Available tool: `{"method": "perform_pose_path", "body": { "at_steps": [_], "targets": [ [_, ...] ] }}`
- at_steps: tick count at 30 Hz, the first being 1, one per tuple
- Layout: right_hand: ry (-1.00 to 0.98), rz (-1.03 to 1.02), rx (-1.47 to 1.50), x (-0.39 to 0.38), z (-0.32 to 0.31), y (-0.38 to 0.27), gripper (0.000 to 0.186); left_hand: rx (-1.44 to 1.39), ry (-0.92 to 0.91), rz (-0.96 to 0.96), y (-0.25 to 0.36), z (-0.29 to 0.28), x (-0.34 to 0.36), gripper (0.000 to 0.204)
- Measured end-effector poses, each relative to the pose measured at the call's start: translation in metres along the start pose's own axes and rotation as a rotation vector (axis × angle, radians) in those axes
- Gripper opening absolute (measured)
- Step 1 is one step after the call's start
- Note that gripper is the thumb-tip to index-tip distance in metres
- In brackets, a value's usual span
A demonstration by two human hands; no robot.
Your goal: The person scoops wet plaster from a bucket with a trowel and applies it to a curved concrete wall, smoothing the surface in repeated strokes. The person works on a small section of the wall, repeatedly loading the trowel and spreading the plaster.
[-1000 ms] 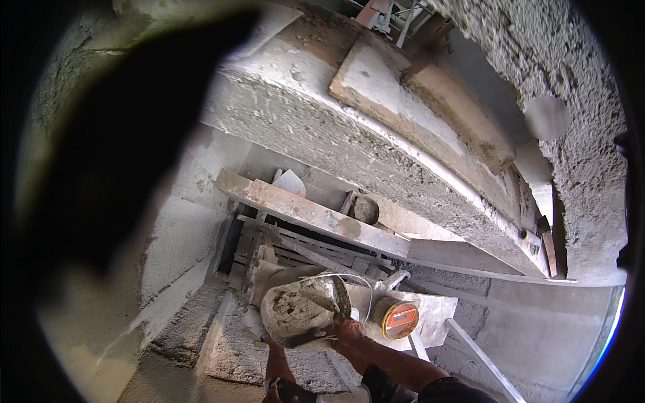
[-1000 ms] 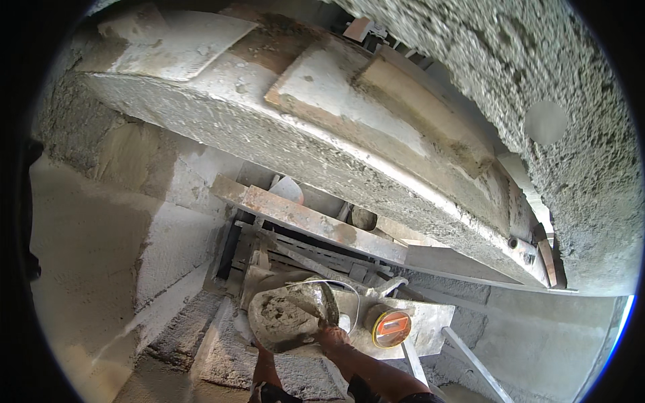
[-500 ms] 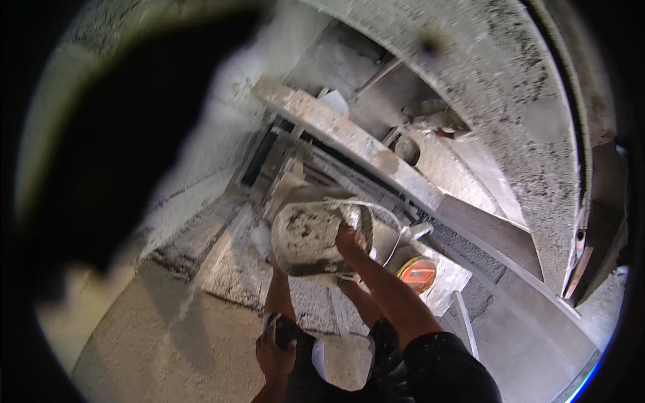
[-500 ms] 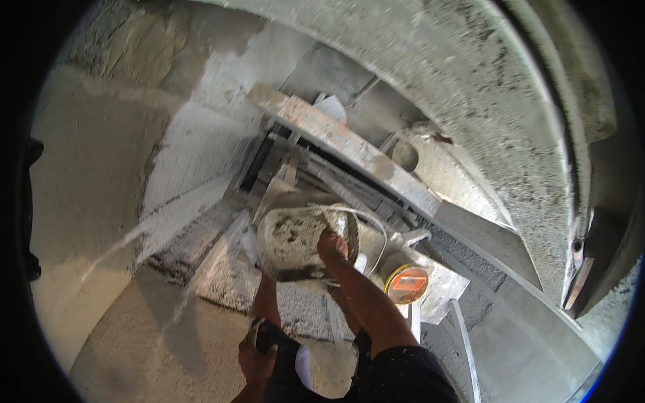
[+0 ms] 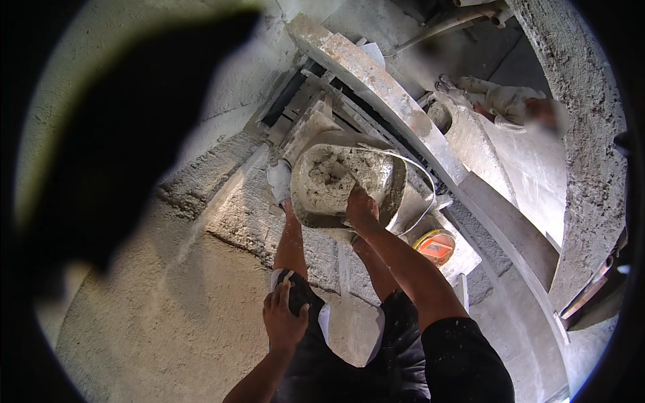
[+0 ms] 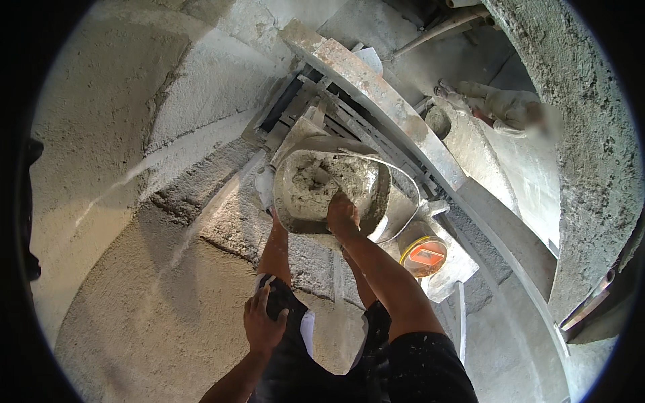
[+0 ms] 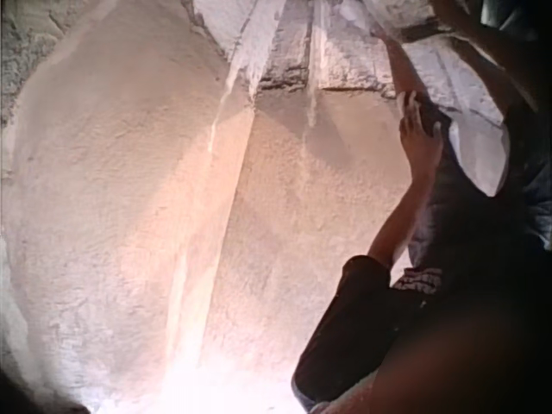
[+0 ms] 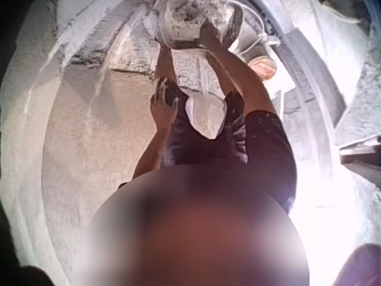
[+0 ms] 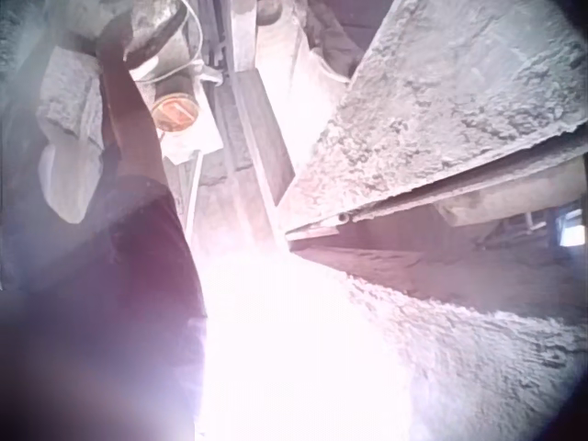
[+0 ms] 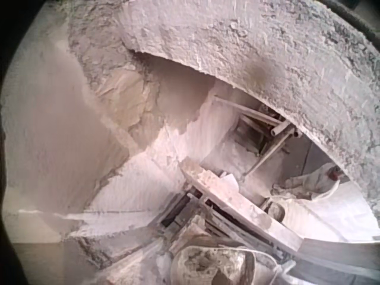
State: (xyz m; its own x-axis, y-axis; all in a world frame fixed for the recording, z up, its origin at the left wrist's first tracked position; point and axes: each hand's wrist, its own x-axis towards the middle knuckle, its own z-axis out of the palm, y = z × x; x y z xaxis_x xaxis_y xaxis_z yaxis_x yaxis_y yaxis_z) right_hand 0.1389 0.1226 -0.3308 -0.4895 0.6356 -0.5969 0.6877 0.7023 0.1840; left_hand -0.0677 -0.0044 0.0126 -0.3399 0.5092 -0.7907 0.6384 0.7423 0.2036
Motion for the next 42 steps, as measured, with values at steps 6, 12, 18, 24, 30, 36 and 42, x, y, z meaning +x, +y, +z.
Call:
{"method": "perform_pose_path", "body": {
  "at_steps": [6,12,18,24,30,36,42],
  "targets": [
    [-0.145,0.072,0.549,-0.071,-0.1,0.05,0.033,0.033,-0.012,-0.017,0.002,0.006,-0.004,0.074],
    [-0.494,0.173,0.866,-0.015,-0.102,0.029,0.034,0.033,-0.017,-0.028,-0.001,0.012,-0.008,0.073],
    [-0.379,0.165,0.864,-0.082,-0.046,0.091,0.032,0.007,-0.001,-0.025,-0.003,0.014,-0.006,0.073],
    [-0.165,0.18,0.302,-0.032,-0.029,0.106,0.036,0.029,-0.004,-0.021,-0.007,0.017,-0.009,0.073],
    [-0.137,0.124,0.436,-0.033,-0.004,0.06,0.029,0.011,-0.001,-0.031,-0.011,0.014,-0.008,0.074],
    [-0.439,0.327,0.914,-0.039,-0.013,0.01,0.036,0.057,-0.01,-0.013,-0.008,0.014,-0.007,0.073],
    [-0.45,0.426,1.3,-0.039,-0.031,0.013,0.044,0.04,-0.013,-0.012,-0.009,0.015,-0.007,0.07]
  ]
}}
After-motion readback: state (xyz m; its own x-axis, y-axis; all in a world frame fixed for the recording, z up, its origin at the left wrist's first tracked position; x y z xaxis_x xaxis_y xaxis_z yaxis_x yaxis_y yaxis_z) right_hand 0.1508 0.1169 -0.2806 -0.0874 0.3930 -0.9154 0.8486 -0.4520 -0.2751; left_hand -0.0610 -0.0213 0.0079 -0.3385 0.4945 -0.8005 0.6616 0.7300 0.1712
